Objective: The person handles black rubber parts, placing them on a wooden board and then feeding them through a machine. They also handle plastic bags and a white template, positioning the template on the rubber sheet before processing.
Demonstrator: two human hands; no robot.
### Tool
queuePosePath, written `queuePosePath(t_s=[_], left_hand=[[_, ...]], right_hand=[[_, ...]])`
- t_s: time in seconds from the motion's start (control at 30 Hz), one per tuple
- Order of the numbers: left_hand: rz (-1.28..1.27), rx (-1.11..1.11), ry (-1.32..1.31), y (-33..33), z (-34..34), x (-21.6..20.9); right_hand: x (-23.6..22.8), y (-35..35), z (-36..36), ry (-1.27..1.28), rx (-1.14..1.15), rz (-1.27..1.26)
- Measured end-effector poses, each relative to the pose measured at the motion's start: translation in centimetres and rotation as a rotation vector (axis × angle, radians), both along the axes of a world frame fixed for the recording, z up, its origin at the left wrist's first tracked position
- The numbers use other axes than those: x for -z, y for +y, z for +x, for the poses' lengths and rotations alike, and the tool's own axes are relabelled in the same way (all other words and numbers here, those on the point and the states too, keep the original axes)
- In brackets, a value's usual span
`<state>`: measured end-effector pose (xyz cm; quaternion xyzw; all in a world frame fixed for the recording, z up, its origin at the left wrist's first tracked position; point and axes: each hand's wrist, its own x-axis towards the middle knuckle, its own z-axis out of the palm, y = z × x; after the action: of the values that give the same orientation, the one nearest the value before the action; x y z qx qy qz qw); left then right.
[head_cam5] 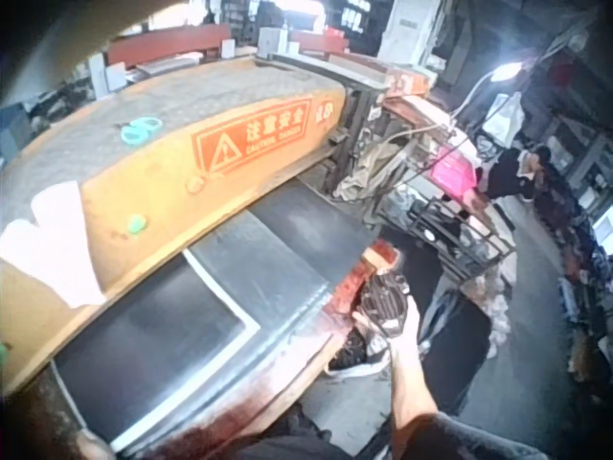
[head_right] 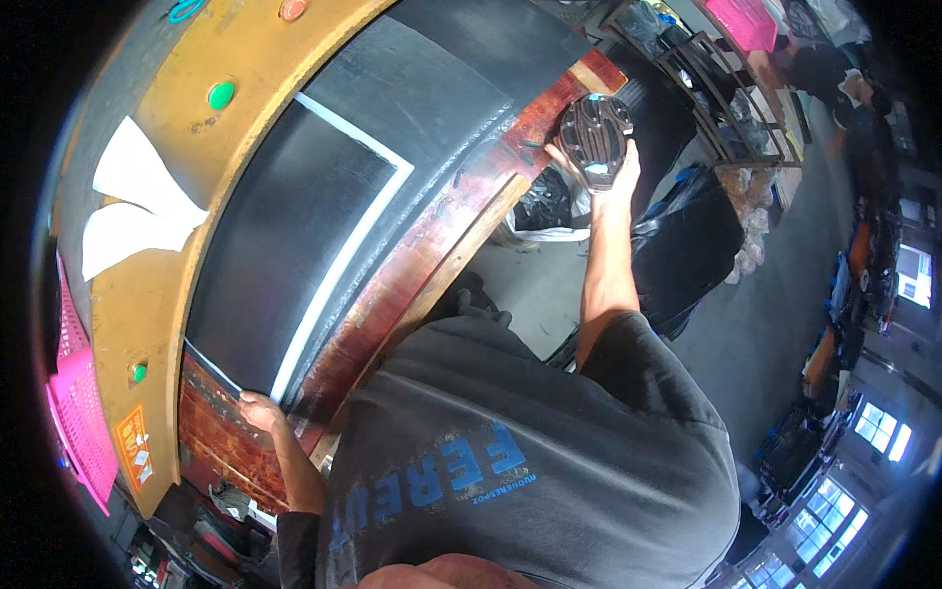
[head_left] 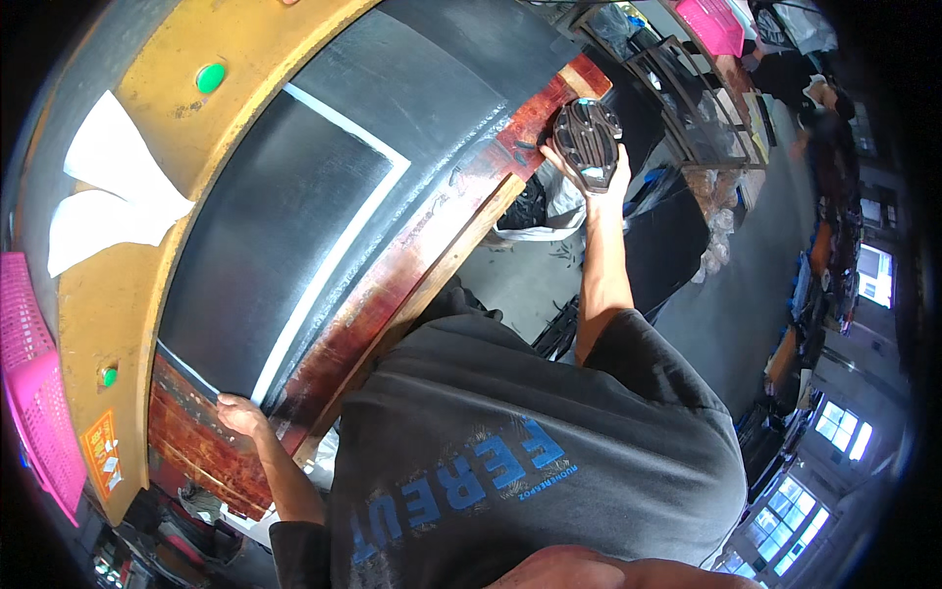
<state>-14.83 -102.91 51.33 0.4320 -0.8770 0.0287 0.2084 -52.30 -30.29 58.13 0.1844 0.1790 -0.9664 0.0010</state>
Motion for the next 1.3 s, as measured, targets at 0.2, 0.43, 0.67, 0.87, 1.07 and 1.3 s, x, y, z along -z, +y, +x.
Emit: queuePosePath(t_s=[0.2,0.43,0.67,0.87,1.07,1.3], left_hand=[[-0.003,0.032,0.017,0.1,0.6,0.1],[0.036,-0.005,0.041,0.2,0.4,0.0],[0.015,-0.064,-0.03,-0.4,1.0,0.8],[0.114,-0.205,-0.098,-0.6,0.8,0.7],[0.078,-0.111,-0.078,-0.4,1.3,0.4],[0.113,-0.13,-0.083,0.5,0.7,0.1]], right_hand=[[1.1,-1.1,-0.2,0.013,0.05,0.067],[0.9,-1.1,0.0,0.0,0.11,0.157],[1.0,-0.8,-0.5,-0.005,0.142,0.241],[-2.3,-0.9,-3.6,0.01,0.107,0.444],[-3.9,0.3,-2.5,0.185,-0.021,-0.094],[-0.8,-3.6,-2.1,-0.044,-0.004,0.17]])
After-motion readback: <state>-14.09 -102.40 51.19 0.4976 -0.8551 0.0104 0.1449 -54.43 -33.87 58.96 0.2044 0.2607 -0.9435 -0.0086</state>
